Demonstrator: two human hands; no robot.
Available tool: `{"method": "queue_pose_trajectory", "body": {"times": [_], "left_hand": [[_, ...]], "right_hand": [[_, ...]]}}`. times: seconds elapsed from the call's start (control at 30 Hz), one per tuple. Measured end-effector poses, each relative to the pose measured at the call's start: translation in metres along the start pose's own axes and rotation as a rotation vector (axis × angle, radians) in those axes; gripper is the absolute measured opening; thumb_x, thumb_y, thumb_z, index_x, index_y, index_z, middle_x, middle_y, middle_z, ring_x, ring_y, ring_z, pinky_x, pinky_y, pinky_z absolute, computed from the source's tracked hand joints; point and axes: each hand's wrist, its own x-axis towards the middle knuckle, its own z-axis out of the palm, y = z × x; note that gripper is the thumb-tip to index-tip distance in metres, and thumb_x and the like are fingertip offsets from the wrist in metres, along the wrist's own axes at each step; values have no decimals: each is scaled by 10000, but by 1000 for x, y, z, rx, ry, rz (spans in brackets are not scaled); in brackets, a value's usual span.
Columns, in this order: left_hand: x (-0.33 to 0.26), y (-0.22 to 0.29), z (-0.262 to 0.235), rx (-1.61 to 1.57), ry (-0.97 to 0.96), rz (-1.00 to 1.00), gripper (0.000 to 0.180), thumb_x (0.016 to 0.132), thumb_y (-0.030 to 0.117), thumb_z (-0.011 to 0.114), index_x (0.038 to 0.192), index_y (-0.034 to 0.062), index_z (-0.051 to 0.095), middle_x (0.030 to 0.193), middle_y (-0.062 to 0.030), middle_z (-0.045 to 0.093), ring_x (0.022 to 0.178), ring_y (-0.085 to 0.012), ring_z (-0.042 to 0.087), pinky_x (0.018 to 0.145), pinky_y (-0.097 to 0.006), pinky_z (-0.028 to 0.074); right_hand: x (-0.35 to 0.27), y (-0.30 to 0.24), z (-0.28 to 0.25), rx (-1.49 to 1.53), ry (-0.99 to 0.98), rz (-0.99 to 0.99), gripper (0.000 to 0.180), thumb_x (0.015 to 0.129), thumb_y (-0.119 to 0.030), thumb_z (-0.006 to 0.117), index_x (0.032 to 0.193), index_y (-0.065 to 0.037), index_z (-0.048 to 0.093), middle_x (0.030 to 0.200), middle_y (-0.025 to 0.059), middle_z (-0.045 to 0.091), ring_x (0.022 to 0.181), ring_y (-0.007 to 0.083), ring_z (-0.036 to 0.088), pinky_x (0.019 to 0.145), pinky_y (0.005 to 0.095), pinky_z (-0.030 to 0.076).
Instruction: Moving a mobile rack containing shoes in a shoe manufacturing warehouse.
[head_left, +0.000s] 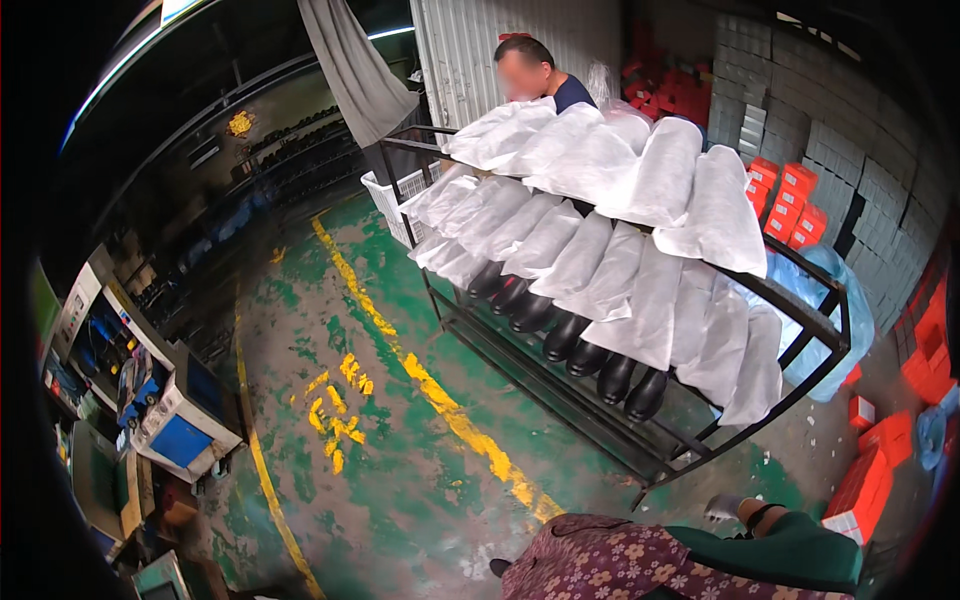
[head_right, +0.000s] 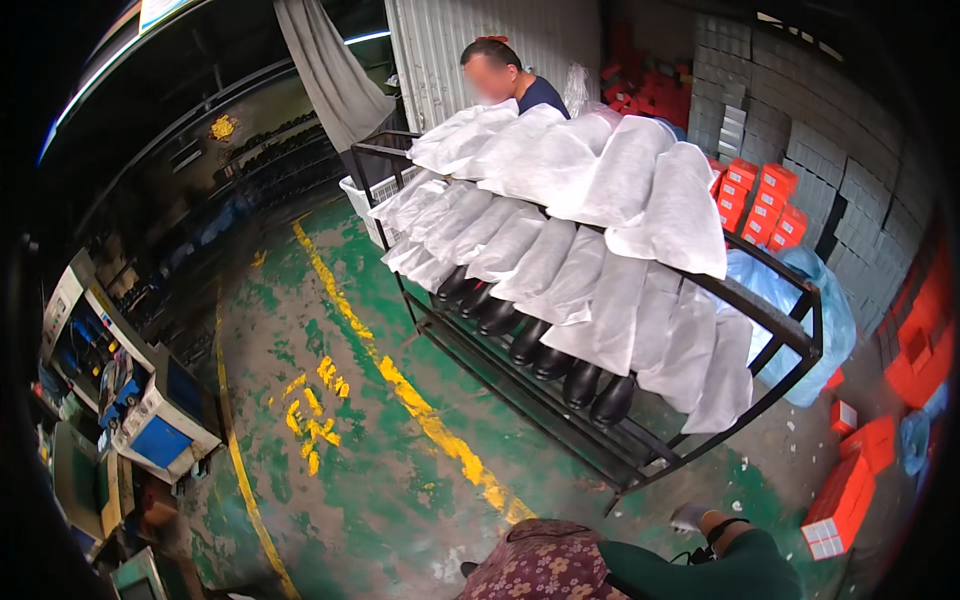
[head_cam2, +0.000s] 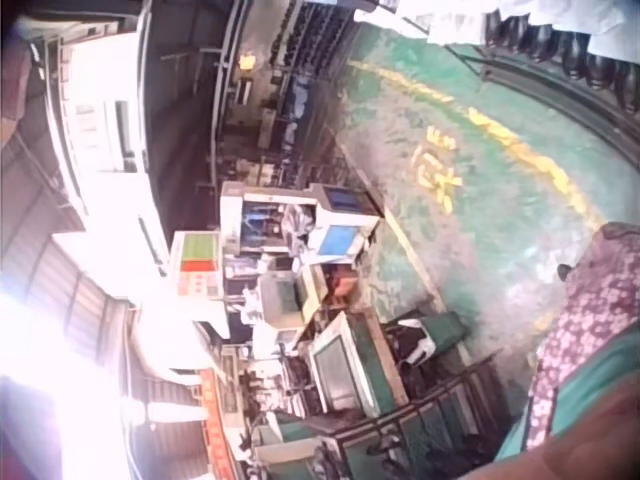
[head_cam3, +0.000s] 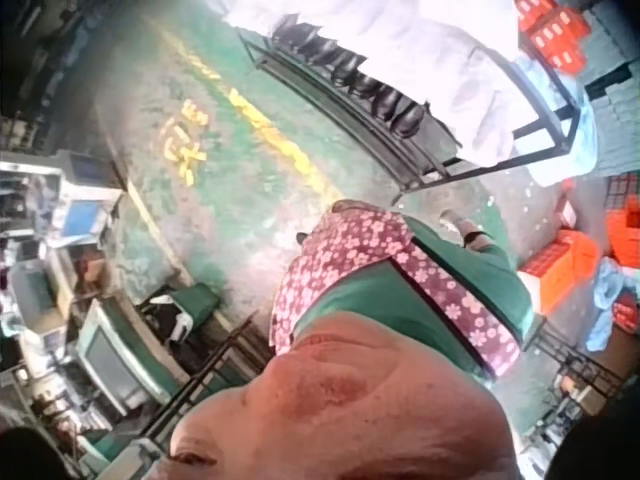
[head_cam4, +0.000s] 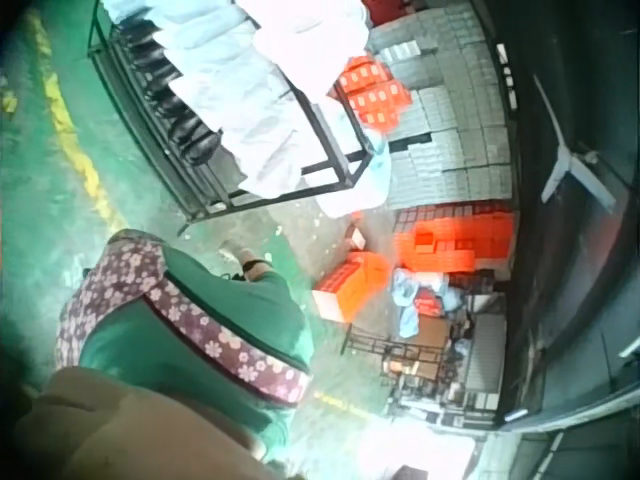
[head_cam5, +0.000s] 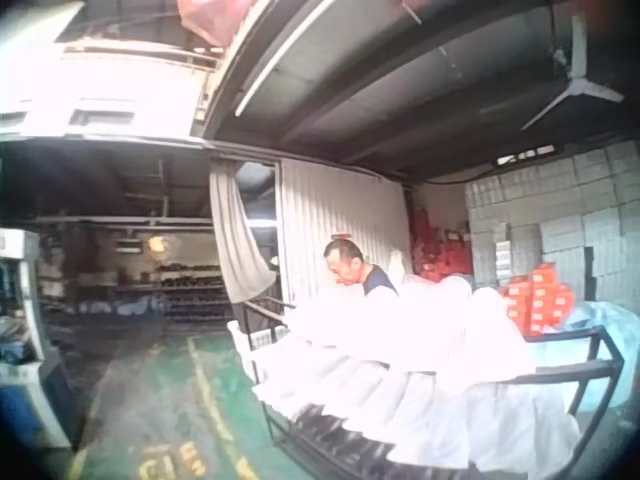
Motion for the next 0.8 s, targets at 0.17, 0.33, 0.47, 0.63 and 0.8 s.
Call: {"method": "queue_pose_trajectory", "body": {"times": [0.17, 0.33, 0.47, 0.63, 0.8], "left_hand": [[66, 35, -72, -50, -92, 21, 371, 975, 302, 390, 1020, 45, 654, 845, -149, 671, 730, -264, 618, 672, -411, 501], [121, 68, -118, -61, -144, 17, 375, 974, 298, 388, 1033, 36, 649, 847, -150, 674, 720, -257, 621, 656, -399, 507], [158, 100, -135, -67, -183, 14, 378, 973, 296, 386, 1044, 28, 644, 849, -151, 676, 712, -251, 623, 642, -389, 512], [180, 127, -146, -95, -161, -20, 383, 972, 292, 385, 1057, 19, 639, 852, -151, 679, 702, -243, 626, 626, -377, 519], [189, 160, -152, -128, -130, -70, 388, 971, 289, 383, 1070, 10, 633, 855, -152, 682, 692, -236, 628, 609, -365, 525]], "right_hand": [[-34, -189, 22, 36, -65, 90, 282, 879, -326, 562, 942, -75, 676, 835, 79, 684, 750, 219, 649, 694, 361, 507], [-33, -292, 1, -458, 112, -575, 301, 880, -345, 559, 1011, -92, 654, 981, 115, 681, 869, 268, 641, 760, 377, 492], [-24, -332, 16, -236, -13, -305, 309, 911, -320, 489, 1076, -94, 619, 1020, 131, 653, 976, 308, 613, 846, 404, 471], [-36, -336, 31, -449, 222, -403, 286, 878, -295, 539, 1078, -106, 617, 1022, 153, 645, 949, 358, 621, 847, 426, 500], [37, -223, 67, -704, -6, -562, 309, 853, -336, 626, 1025, -79, 623, 907, 121, 671, 838, 309, 658, 765, 422, 531]]}}
